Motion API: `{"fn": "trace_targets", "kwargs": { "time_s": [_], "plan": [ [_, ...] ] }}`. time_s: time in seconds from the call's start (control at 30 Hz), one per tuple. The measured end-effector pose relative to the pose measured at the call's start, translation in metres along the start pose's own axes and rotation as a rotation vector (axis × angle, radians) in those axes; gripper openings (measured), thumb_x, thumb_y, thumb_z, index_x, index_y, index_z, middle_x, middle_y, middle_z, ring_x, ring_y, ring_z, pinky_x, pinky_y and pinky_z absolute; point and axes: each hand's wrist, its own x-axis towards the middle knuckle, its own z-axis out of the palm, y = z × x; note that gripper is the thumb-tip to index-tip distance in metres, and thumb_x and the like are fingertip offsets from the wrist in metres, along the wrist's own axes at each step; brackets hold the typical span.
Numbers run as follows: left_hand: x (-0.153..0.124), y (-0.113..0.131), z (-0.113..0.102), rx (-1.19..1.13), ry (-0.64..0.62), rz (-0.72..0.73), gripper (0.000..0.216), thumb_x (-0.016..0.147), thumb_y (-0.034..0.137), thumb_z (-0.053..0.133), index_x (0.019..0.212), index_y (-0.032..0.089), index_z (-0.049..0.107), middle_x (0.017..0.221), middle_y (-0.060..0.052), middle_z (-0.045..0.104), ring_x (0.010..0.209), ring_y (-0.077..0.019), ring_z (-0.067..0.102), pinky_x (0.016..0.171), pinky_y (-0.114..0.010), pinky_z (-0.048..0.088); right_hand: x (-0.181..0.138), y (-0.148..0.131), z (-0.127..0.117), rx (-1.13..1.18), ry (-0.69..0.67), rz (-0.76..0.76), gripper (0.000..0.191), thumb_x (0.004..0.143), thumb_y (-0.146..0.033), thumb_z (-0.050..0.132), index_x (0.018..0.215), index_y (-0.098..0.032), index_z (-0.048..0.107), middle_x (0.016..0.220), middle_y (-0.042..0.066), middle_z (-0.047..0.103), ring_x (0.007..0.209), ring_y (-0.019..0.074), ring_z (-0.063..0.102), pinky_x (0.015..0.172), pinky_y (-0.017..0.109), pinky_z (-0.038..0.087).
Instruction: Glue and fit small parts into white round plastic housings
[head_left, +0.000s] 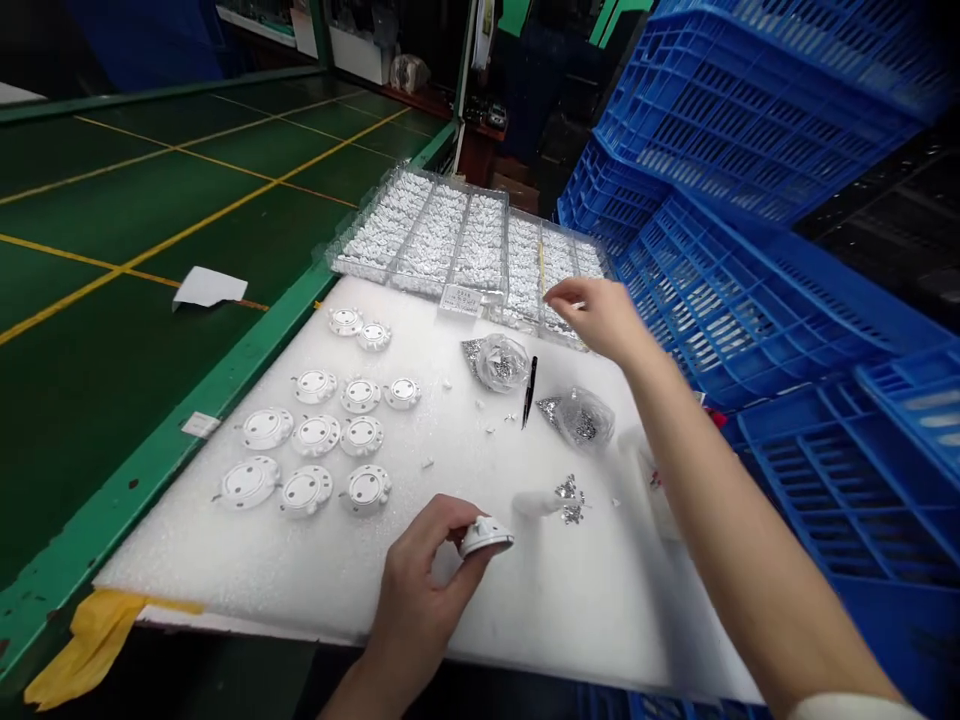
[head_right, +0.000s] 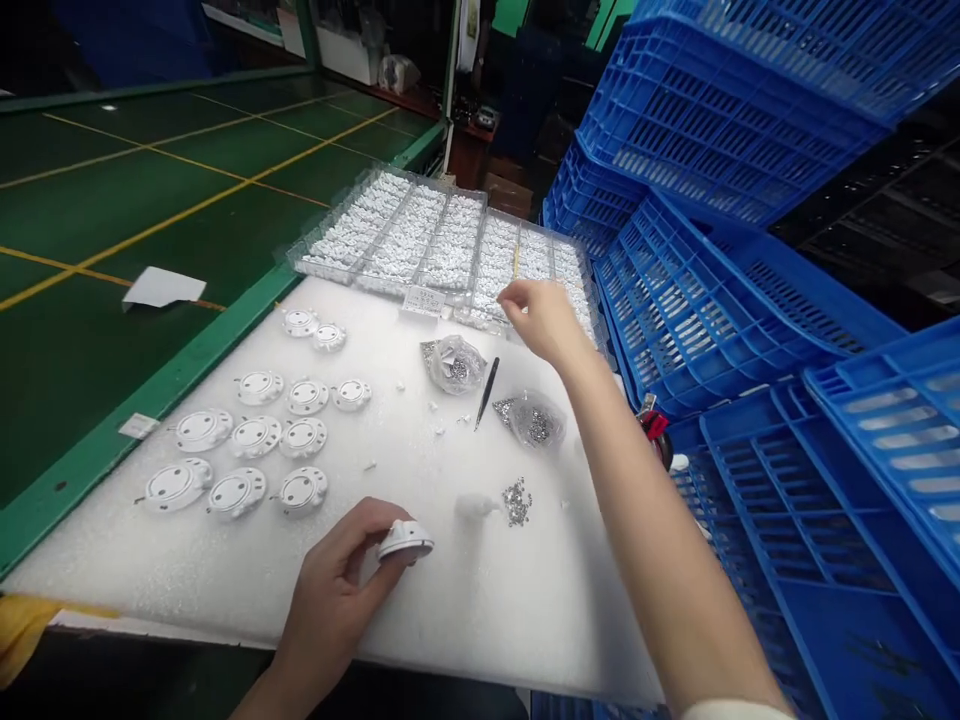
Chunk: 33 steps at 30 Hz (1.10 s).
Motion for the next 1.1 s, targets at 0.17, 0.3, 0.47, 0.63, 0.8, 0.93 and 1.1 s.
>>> {"fn": "trace_targets", "kwargs": {
  "time_s": [0.17,0.3,0.47,0.63,0.8,0.93,1.1],
  "plan": [
    [0.003,0.003,0.001,0.015,0.019,-0.007,0.010,0.099,0.024,0.068,0.089,0.021,0.069,0.085,-0.001,0.067,0.077,-0.0171,0.062,0.072,-0.027,0.050,0.048,0.026,0.069,-0.112,-0.196,0.051,0.028,0.101,-0.036,0.068,0.121,-0.016,0.069,0.126,0.009,0.071,0.113,0.0235,0.070,0.101,0.047,0.059],
    [0.005,0.005,0.000,0.024,0.014,0.000,0.009,0.097,0.022,0.071,0.089,0.021,0.069,0.084,-0.001,0.068,0.075,-0.0166,0.063,0.070,-0.026,0.050,0.058,0.039,0.095,-0.160,-0.264,0.073,0.036,0.102,-0.041,0.066,0.129,-0.018,0.065,0.134,0.011,0.066,0.117,0.0246,0.067,0.100,0.048,0.059],
    [0.007,0.011,0.000,0.014,-0.001,-0.011,0.008,0.096,0.019,0.072,0.088,0.020,0.069,0.083,-0.002,0.067,0.075,-0.0163,0.062,0.070,-0.026,0.051,0.070,0.052,0.095,-0.150,-0.308,0.103,0.037,0.101,-0.041,0.067,0.130,-0.017,0.065,0.132,0.010,0.067,0.117,0.0248,0.068,0.100,0.048,0.060],
    [0.007,0.015,-0.001,0.015,-0.026,-0.057,0.007,0.097,0.021,0.071,0.090,0.019,0.070,0.086,-0.003,0.069,0.079,-0.0180,0.064,0.073,-0.028,0.052,0.080,0.063,0.086,-0.119,-0.408,0.132,0.034,0.101,-0.042,0.066,0.124,-0.016,0.067,0.125,0.009,0.070,0.111,0.0234,0.070,0.097,0.046,0.061],
    [0.005,0.007,0.001,0.002,0.002,-0.005,0.008,0.097,0.022,0.072,0.090,0.020,0.070,0.086,-0.003,0.069,0.076,-0.0172,0.062,0.071,-0.028,0.051,0.086,0.065,0.089,-0.108,-0.419,0.159,0.032,0.102,-0.042,0.065,0.122,-0.017,0.068,0.126,0.009,0.070,0.111,0.0231,0.069,0.098,0.045,0.060],
    [0.003,0.002,0.003,0.004,0.019,0.011,0.010,0.098,0.025,0.072,0.089,0.020,0.070,0.084,-0.003,0.069,0.075,-0.0173,0.062,0.069,-0.028,0.051,0.081,0.066,0.093,-0.063,-0.336,0.204,0.028,0.102,-0.041,0.066,0.113,-0.016,0.070,0.118,0.007,0.072,0.107,0.0215,0.070,0.096,0.043,0.060],
    [0.002,0.001,0.003,0.010,0.023,0.008,0.012,0.098,0.028,0.071,0.090,0.020,0.070,0.086,-0.004,0.069,0.076,-0.0180,0.063,0.070,-0.029,0.052,0.069,0.057,0.087,0.067,-0.191,0.230,0.019,0.094,-0.029,0.074,0.098,-0.010,0.075,0.089,0.008,0.076,0.081,0.0184,0.070,0.081,0.036,0.058]
  ]
}}
